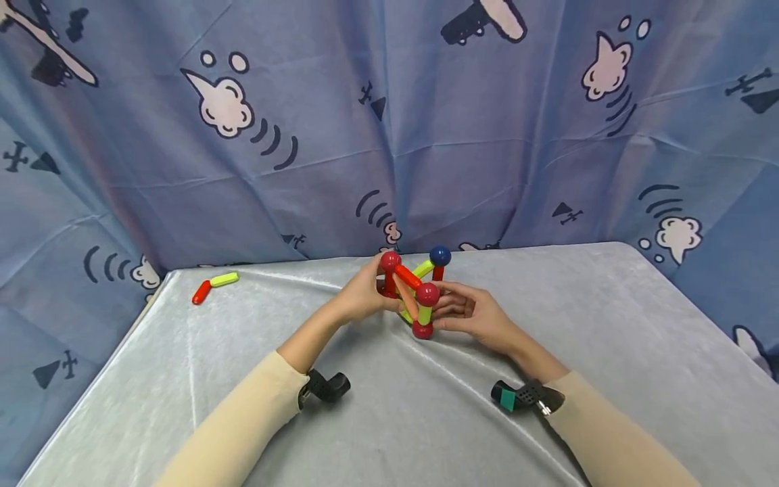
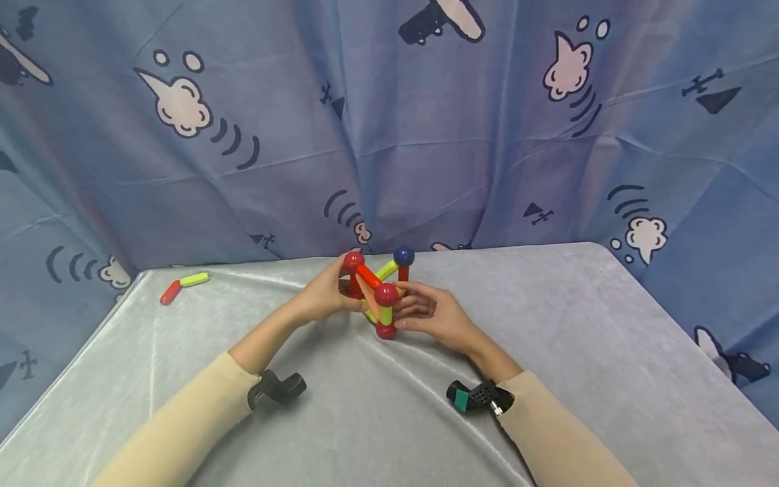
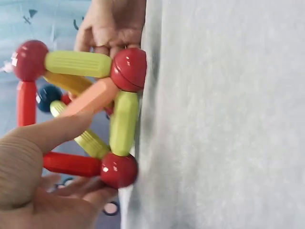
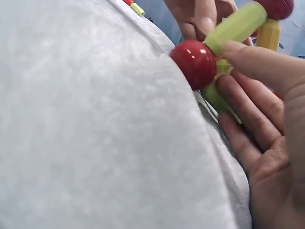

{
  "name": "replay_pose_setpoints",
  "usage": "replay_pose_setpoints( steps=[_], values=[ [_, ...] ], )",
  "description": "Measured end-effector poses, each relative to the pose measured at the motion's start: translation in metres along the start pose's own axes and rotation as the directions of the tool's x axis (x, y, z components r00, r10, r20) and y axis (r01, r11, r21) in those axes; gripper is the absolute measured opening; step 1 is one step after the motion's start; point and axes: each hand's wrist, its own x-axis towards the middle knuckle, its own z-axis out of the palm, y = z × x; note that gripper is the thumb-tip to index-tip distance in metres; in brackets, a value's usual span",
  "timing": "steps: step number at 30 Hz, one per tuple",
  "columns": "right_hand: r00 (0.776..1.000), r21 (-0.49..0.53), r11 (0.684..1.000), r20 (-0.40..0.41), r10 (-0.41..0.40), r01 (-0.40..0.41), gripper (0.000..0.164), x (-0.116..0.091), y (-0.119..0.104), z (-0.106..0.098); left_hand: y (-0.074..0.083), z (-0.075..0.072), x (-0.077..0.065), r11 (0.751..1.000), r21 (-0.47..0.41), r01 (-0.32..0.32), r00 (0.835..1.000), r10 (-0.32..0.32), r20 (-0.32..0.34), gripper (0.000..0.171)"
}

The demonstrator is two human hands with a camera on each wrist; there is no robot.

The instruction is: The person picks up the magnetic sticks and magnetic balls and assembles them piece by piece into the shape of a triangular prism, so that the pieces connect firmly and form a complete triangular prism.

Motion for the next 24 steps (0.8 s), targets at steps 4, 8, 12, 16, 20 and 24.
replay_pose_setpoints(
  steps=[4,8,12,16,20,24],
  values=[
    [0.979,-0.084,0.996,-0.206,0.005,-0.023,0.047,0.001,0.000,0.000,-0.004,0.005,0.013,0.999,-0.041,-0.014,1.000,0.014,-0.005,0.081],
    [0.913,-0.240,0.962,-0.408,0.020,-0.128,0.045,0.002,0.000,0.001,-0.010,0.008,0.015,0.997,0.044,-0.057,0.996,0.054,0.067,0.089],
    [0.936,-0.303,0.937,-0.348,0.063,-0.176,0.073,0.003,0.000,0.000,-0.010,0.007,0.001,0.984,0.176,-0.026,0.982,-0.007,0.189,0.113],
    [0.968,-0.343,0.925,-0.238,0.083,-0.164,0.091,0.004,0.000,0.000,-0.003,0.011,-0.021,0.945,0.324,0.048,0.976,-0.113,0.185,0.116],
    [0.971,-0.374,0.915,-0.233,0.062,-0.148,0.084,0.003,0.002,0.001,0.006,0.026,-0.036,0.882,0.463,0.090,0.980,-0.162,0.117,0.114],
    [0.963,-0.411,0.897,-0.264,0.054,-0.163,0.075,0.002,0.004,0.003,0.010,0.042,-0.038,0.892,0.449,0.047,0.994,-0.087,0.068,0.086]
  ],
)
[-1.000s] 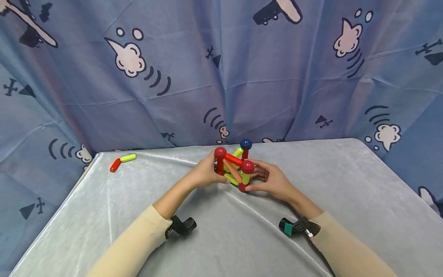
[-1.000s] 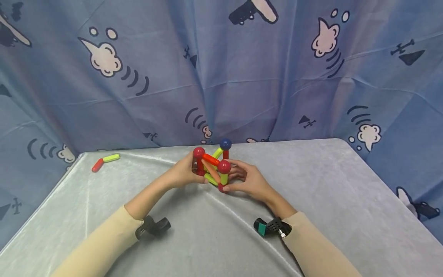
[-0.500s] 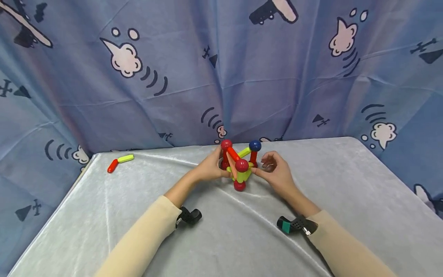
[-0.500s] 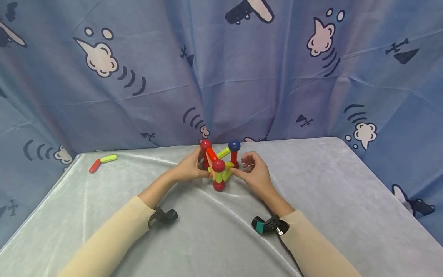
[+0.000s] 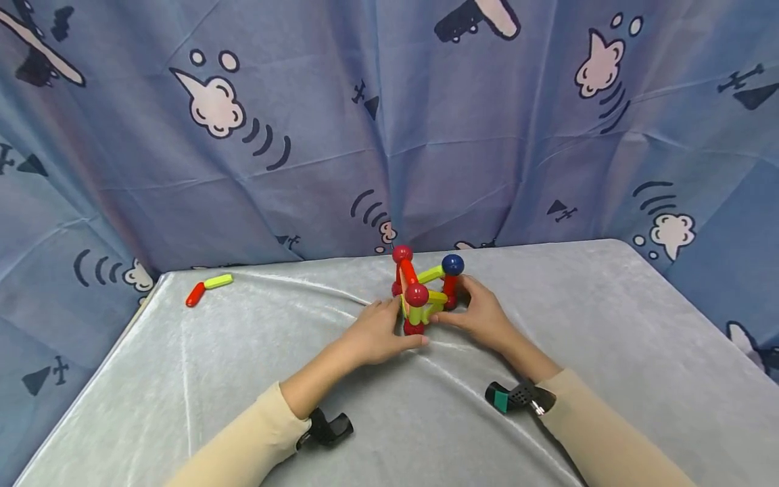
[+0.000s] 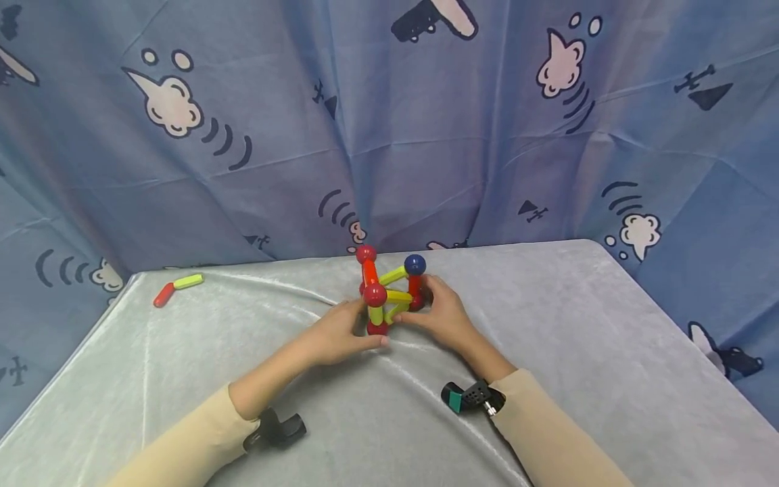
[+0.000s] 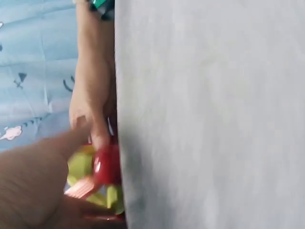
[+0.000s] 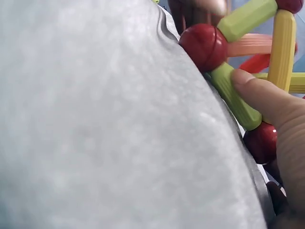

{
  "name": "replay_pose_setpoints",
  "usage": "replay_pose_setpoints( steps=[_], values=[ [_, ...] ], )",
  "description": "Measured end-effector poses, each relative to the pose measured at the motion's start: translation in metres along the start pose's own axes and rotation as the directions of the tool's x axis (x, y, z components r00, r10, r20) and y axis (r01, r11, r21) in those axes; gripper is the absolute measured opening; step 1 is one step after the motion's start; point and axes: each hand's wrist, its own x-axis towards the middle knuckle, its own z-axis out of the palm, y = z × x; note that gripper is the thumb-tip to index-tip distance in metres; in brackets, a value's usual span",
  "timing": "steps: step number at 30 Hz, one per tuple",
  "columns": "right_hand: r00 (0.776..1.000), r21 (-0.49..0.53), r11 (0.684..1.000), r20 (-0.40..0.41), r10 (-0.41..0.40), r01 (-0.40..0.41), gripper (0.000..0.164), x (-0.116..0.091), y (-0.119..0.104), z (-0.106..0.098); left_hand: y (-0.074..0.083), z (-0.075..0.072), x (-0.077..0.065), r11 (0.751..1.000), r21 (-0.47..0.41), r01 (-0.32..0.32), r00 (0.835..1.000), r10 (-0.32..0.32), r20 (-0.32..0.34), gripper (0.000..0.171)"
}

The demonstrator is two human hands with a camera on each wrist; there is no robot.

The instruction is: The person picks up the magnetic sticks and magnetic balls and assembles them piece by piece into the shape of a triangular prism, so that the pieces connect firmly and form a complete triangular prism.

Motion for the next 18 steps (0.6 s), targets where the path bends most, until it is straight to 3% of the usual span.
replay_pose_setpoints(
  steps=[3,6,15,18],
  values=[
    [1.000,-0.028,0.999,-0.007,0.015,-0.015,0.073,0.000,-0.002,-0.001,0.000,0.006,0.005,0.997,-0.060,-0.056,0.997,0.052,-0.061,0.050],
    [1.000,-0.049,0.999,0.010,0.010,-0.010,0.071,-0.001,-0.002,0.001,-0.006,0.008,0.011,0.995,-0.079,-0.067,0.996,0.063,-0.060,0.034],
    [0.998,-0.099,0.994,0.027,0.050,-0.047,0.059,0.004,0.002,-0.001,-0.027,0.003,0.032,0.987,-0.061,-0.147,0.989,0.147,-0.007,0.032],
    [0.997,-0.108,0.993,0.060,0.055,-0.048,0.058,0.013,0.003,-0.004,-0.030,0.000,0.039,0.988,-0.055,-0.143,0.989,0.144,0.014,0.035]
  ],
)
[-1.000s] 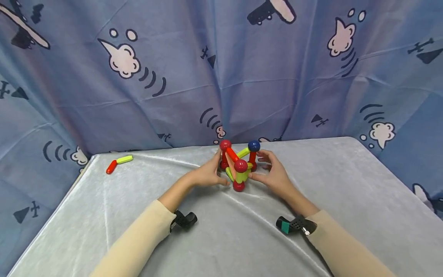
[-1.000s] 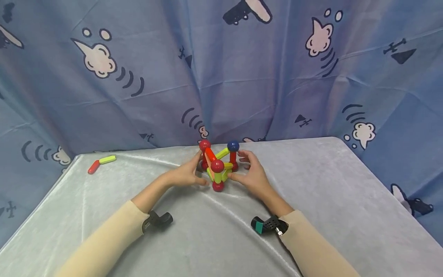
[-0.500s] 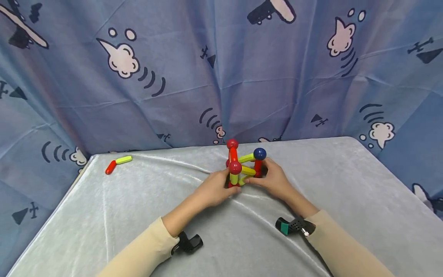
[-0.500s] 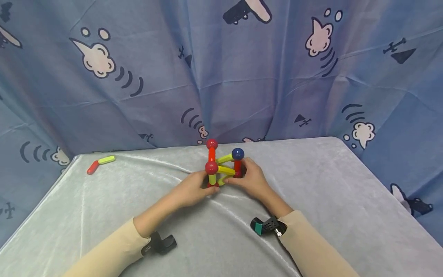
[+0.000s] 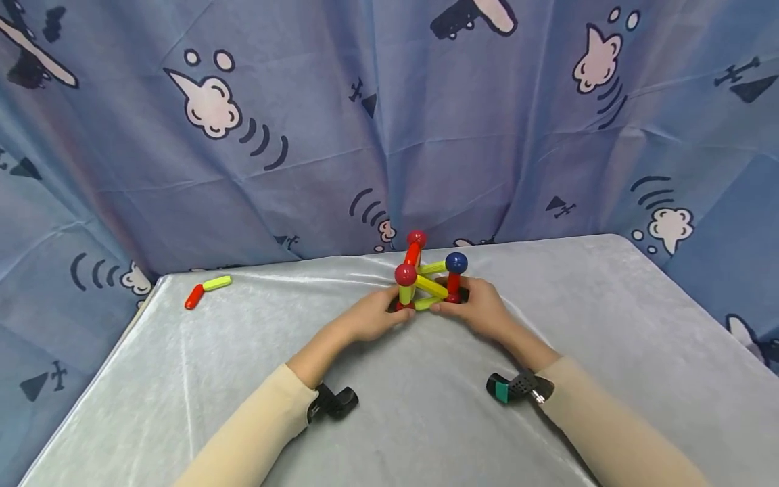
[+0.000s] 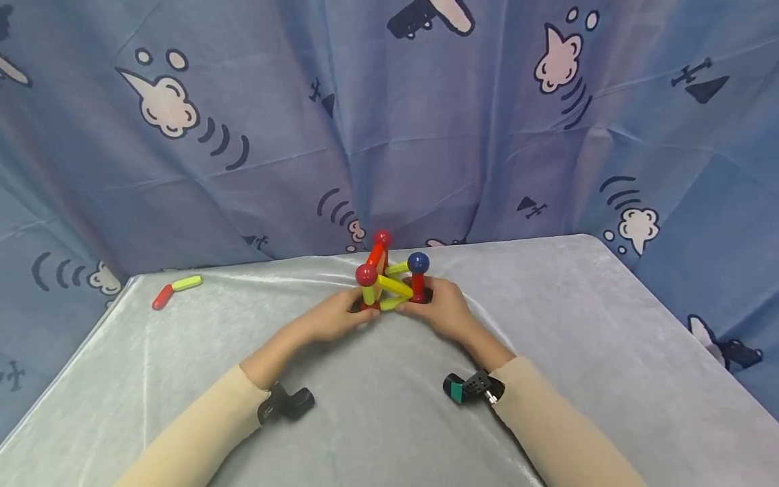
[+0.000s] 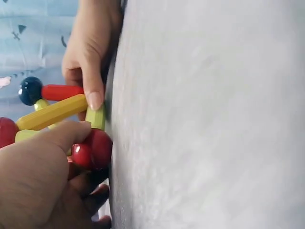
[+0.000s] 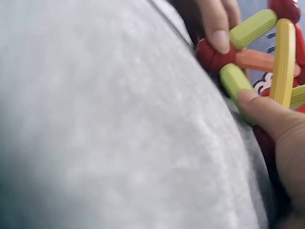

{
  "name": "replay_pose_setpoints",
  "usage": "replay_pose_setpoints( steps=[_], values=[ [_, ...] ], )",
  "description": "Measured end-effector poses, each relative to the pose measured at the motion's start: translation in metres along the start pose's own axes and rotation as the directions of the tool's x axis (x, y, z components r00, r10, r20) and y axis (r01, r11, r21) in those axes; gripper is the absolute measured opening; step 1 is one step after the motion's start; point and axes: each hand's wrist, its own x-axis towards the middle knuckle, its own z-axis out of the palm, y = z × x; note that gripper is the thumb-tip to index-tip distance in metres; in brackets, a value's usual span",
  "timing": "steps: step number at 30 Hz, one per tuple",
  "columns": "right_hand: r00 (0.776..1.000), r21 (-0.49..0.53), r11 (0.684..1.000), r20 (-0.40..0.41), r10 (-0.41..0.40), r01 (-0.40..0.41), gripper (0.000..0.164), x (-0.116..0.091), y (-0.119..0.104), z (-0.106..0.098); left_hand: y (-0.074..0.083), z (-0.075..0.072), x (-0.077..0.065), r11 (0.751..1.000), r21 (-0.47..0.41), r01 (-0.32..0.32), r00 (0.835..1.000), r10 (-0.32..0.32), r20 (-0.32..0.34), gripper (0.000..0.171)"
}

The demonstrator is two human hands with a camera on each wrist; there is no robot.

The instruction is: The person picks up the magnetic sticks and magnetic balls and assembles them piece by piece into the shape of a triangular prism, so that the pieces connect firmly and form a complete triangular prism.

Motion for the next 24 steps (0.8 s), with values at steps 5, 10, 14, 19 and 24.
replay_pose_setpoints(
  steps=[5,10,14,19,24],
  values=[
    [0.998,-0.026,1.000,0.055,-0.009,0.011,0.054,0.018,-0.005,-0.003,-0.004,-0.008,0.010,0.998,-0.054,0.037,0.999,-0.038,-0.008,0.037],
    [0.999,-0.025,1.000,0.050,-0.014,0.015,0.053,0.027,-0.014,0.001,-0.004,-0.014,0.014,0.978,-0.193,0.074,0.992,-0.092,-0.087,0.026],
    [0.999,-0.007,1.000,0.039,-0.007,0.008,0.053,0.026,-0.022,0.007,-0.005,-0.018,0.009,0.967,-0.221,0.130,0.980,-0.159,-0.121,0.023],
    [1.000,0.006,1.000,0.010,-0.010,0.010,0.053,0.022,-0.037,0.014,-0.007,-0.024,-0.003,0.962,-0.244,0.126,0.973,-0.168,-0.160,0.021],
    [0.999,0.012,0.999,0.008,-0.046,0.045,0.055,0.022,-0.050,0.023,-0.006,-0.031,-0.021,0.970,-0.221,0.104,0.967,-0.151,-0.207,0.016]
  ],
)
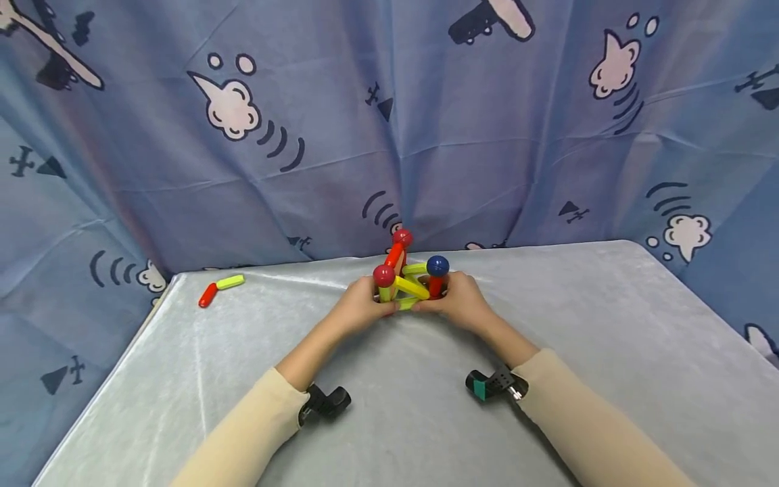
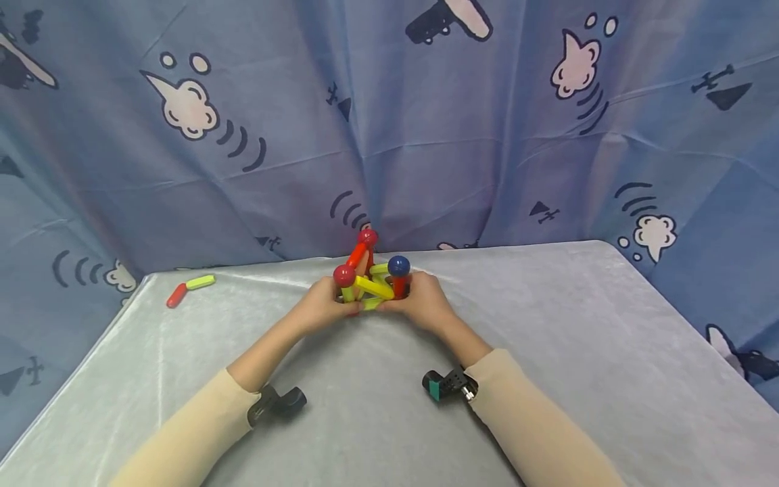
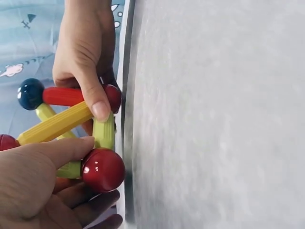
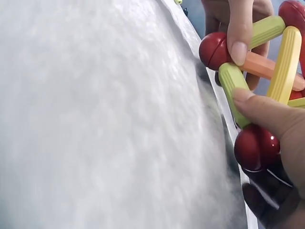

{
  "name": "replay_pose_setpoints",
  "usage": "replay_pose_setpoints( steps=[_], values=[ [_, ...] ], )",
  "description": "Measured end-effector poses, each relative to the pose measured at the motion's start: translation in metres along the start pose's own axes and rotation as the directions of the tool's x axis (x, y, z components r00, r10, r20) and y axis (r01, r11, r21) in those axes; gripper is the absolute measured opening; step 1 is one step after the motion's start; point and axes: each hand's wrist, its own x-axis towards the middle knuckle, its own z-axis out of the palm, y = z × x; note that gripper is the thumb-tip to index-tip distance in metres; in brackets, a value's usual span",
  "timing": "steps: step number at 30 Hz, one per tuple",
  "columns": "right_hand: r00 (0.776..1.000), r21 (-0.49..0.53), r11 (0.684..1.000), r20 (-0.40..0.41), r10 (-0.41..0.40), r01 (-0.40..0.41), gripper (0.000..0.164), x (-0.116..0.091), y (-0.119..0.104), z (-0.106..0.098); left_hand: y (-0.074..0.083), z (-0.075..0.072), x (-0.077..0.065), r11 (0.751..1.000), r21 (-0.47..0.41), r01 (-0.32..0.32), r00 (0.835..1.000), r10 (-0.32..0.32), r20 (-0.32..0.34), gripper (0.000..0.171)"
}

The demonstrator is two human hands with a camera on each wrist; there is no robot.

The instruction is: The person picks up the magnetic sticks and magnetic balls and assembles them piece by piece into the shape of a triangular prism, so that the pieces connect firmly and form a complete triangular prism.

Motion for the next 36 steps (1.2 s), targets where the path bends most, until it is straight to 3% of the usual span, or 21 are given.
replay_pose_setpoints(
  steps=[5,10,18,22,25,28,31,34,36],
  values=[
    [0.999,0.027,0.999,0.016,-0.033,0.033,0.058,0.003,-0.004,0.013,-0.006,-0.007,-0.011,0.999,0.035,-0.021,0.999,0.022,-0.029,0.015],
    [1.000,0.006,1.000,0.002,-0.024,0.024,0.055,-0.005,0.007,0.019,-0.018,-0.003,-0.016,0.999,0.021,-0.042,0.999,0.042,0.020,0.020],
    [0.993,-0.045,0.995,-0.069,-0.098,0.095,0.050,-0.005,0.012,0.031,-0.034,-0.009,-0.017,0.999,0.043,0.000,1.000,0.000,0.013,0.028],
    [0.991,-0.084,0.993,-0.098,-0.088,0.080,0.044,-0.005,0.013,0.032,-0.033,-0.014,-0.011,0.995,0.095,-0.014,0.998,0.007,0.067,0.030],
    [0.992,-0.103,0.992,-0.098,-0.085,0.075,0.043,-0.006,0.015,0.030,-0.031,-0.019,-0.006,0.992,0.116,-0.046,0.988,0.028,0.154,0.036],
    [0.993,-0.112,0.991,-0.087,-0.081,0.071,0.044,-0.006,0.016,0.029,-0.035,-0.032,-0.005,0.983,0.150,-0.101,0.972,0.066,0.226,0.052],
    [0.995,-0.106,0.993,-0.071,-0.067,0.059,0.046,-0.004,0.016,0.030,-0.047,-0.056,-0.007,0.969,0.199,-0.147,0.964,0.095,0.249,0.065],
    [0.997,-0.107,0.993,-0.059,-0.056,0.050,0.046,-0.003,0.015,0.032,-0.062,-0.085,-0.011,0.957,0.247,-0.150,0.978,0.107,0.182,0.056],
    [0.997,-0.110,0.993,-0.058,-0.054,0.048,0.046,-0.002,0.014,0.033,-0.072,-0.105,-0.013,0.946,0.304,-0.110,0.992,0.085,0.092,0.046]
  ],
)
